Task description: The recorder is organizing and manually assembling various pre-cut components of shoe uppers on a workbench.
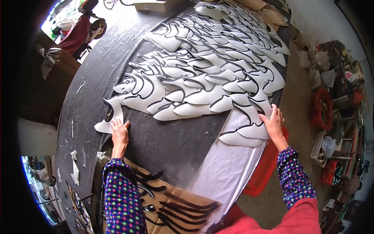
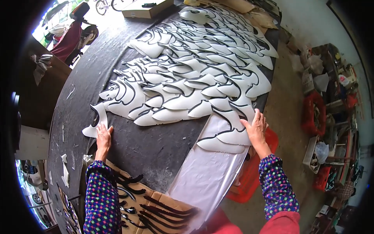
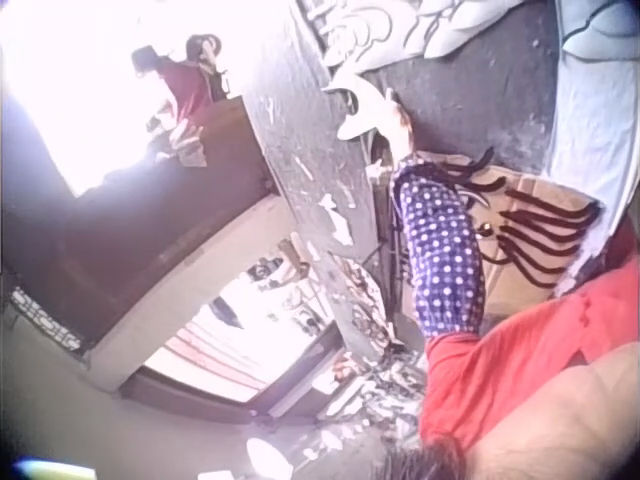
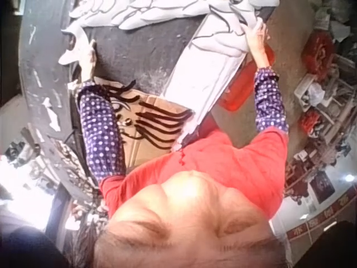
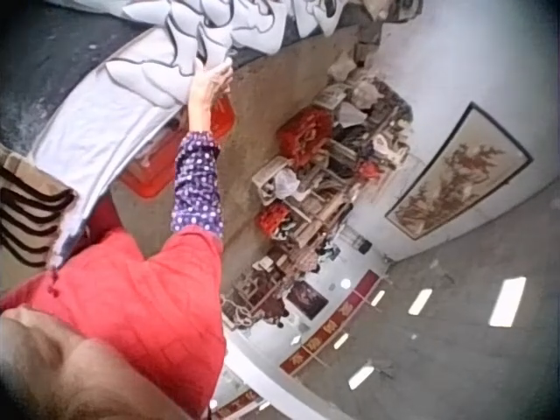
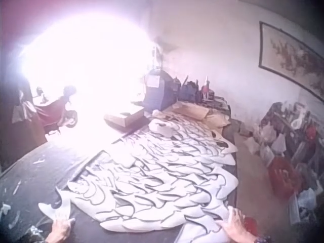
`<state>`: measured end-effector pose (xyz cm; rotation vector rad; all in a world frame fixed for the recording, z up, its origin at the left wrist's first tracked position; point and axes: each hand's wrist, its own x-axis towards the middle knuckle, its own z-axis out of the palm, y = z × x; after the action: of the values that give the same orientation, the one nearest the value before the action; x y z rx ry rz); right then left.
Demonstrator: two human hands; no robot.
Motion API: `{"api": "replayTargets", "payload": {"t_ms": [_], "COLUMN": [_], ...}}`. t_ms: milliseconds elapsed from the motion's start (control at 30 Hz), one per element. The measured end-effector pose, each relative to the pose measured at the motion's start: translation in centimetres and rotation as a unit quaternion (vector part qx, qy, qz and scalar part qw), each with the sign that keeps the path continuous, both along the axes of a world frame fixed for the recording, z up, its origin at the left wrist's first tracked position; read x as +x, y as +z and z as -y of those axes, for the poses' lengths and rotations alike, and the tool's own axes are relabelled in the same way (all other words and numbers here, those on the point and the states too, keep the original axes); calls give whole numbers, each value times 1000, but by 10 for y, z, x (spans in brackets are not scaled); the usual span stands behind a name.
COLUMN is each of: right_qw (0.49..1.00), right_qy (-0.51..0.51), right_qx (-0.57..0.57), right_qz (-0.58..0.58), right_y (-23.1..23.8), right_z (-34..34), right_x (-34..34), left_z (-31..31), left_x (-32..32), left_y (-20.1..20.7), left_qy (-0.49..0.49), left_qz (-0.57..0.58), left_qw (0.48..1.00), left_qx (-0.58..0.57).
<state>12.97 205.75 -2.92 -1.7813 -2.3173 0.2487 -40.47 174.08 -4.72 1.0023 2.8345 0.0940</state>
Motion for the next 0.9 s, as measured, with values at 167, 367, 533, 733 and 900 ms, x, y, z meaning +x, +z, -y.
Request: {"api": "replayTargets", "payload": {"t_ms": [167,367,533,733,900], "right_qw": [988,975,978,910,787], "right_qy": [-20,87,152,220,214], "right_qx": [-88,-136,-78,-145,-301], "right_qz": [-129,-150,-123,-319,-493], "right_y": [0,62,186,235,180], "right_z": [-13,0,32,8,-30], "right_x": [27,16,-38,-126,-182], "left_z": [6,17,-13,-122,-191], "left_x": [-9,-14,-6,46,115], "left_y": [9,39,107,159,115], "left_qy": [-32,-25,9,-4,-155], "left_qz": [-45,-65,-179,-347,-31], "left_qw": [998,997,960,932,975], "left_qx": [-24,32,215,106,156]}}
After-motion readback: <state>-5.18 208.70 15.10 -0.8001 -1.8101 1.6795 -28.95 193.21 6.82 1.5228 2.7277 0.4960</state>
